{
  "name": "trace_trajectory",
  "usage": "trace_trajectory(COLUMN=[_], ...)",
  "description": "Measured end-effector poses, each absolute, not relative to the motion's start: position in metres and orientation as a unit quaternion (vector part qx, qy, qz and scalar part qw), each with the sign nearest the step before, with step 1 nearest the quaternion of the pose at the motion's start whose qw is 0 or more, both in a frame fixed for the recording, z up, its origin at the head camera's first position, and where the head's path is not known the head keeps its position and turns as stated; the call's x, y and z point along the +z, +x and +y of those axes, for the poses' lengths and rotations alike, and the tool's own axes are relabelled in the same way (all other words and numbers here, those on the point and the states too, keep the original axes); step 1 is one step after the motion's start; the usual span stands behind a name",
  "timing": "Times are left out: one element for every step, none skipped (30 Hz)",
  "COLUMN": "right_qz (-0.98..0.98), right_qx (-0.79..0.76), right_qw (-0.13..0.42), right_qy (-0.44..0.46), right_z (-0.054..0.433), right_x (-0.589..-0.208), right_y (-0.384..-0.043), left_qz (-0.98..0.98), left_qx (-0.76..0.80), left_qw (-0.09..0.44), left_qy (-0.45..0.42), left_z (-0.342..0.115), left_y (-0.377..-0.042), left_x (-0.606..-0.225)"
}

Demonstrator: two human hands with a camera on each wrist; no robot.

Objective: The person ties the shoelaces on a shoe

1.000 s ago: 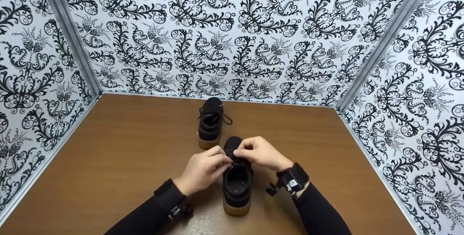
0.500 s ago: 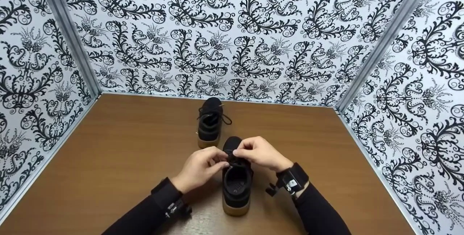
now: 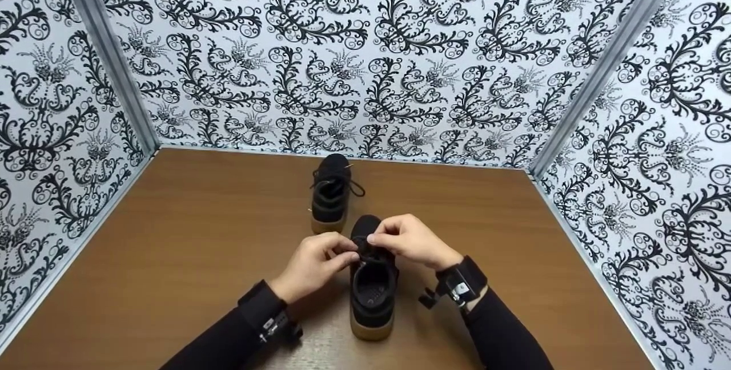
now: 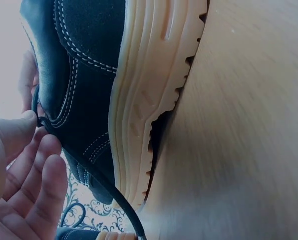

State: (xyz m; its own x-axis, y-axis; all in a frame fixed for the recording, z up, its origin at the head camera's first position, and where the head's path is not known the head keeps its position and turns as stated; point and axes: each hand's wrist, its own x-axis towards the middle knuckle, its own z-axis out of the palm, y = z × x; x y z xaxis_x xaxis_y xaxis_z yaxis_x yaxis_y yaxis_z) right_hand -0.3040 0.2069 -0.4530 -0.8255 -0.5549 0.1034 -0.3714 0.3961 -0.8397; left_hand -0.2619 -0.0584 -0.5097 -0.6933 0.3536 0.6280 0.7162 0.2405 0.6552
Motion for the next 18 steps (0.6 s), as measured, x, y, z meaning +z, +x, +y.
trace_trajectory(right_qz=[0.83,0.83,0.831,0.831,0.83,0.83,0.828,0.827,0.825,0.823,0.821,0.819,0.817,0.816,0.815,0.816,0.816,0.817], right_qx=[-0.474,-0.474,-0.474,-0.476,-0.479,-0.481,-0.485,-0.488,-0.493,-0.498,-0.502,-0.506,-0.51,-0.513,-0.515,-0.516,-0.516,-0.516], right_qw=[0.097,0.095,0.094,0.093,0.093,0.093,0.094,0.095,0.097,0.1,0.101,0.103,0.104,0.104,0.104,0.103,0.102,0.101], right_qy=[-0.278,-0.276,-0.275,-0.273,-0.27,-0.268,-0.265,-0.262,-0.259,-0.256,-0.253,-0.251,-0.248,-0.245,-0.243,-0.241,-0.238,-0.235], right_z=[0.2072,0.2074,0.2076,0.2079,0.2081,0.2082,0.2082,0.2082,0.2082,0.2082,0.2082,0.2082,0.2083,0.2085,0.2087,0.2088,0.2087,0.2089], right_x=[-0.4528,-0.4527,-0.4525,-0.4523,-0.4519,-0.4516,-0.4513,-0.451,-0.4507,-0.4503,-0.4499,-0.4496,-0.4494,-0.4491,-0.4487,-0.4483,-0.448,-0.448], right_y=[-0.3041,-0.3043,-0.3045,-0.3048,-0.305,-0.3052,-0.3053,-0.3054,-0.3053,-0.305,-0.3047,-0.3044,-0.3043,-0.304,-0.3038,-0.3038,-0.3039,-0.3042], left_qz=[-0.767,-0.768,-0.767,-0.767,-0.768,-0.768,-0.769,-0.77,-0.771,-0.773,-0.774,-0.776,-0.777,-0.777,-0.778,-0.778,-0.778,-0.777], left_qx=[-0.51,-0.511,-0.512,-0.513,-0.514,-0.514,-0.513,-0.513,-0.514,-0.513,-0.513,-0.513,-0.513,-0.514,-0.514,-0.512,-0.511,-0.51], left_qw=[0.176,0.174,0.173,0.171,0.169,0.168,0.167,0.166,0.161,0.155,0.153,0.15,0.147,0.145,0.143,0.145,0.149,0.151], left_qy=[-0.347,-0.346,-0.345,-0.344,-0.344,-0.343,-0.342,-0.342,-0.341,-0.339,-0.337,-0.336,-0.335,-0.334,-0.333,-0.333,-0.334,-0.335], left_z=[-0.0584,-0.0585,-0.0585,-0.0585,-0.0586,-0.0586,-0.0587,-0.0588,-0.059,-0.0593,-0.0595,-0.0596,-0.0596,-0.0596,-0.0596,-0.0594,-0.059,-0.0587], left_y=[-0.2617,-0.2617,-0.2616,-0.2615,-0.2616,-0.2617,-0.2617,-0.2617,-0.2619,-0.2618,-0.2616,-0.2615,-0.2613,-0.2612,-0.2611,-0.2609,-0.261,-0.2613], left_x=[-0.5097,-0.5097,-0.5096,-0.5094,-0.5093,-0.5092,-0.5091,-0.5091,-0.5092,-0.5089,-0.5087,-0.5087,-0.5084,-0.5082,-0.5079,-0.5075,-0.5074,-0.5075])
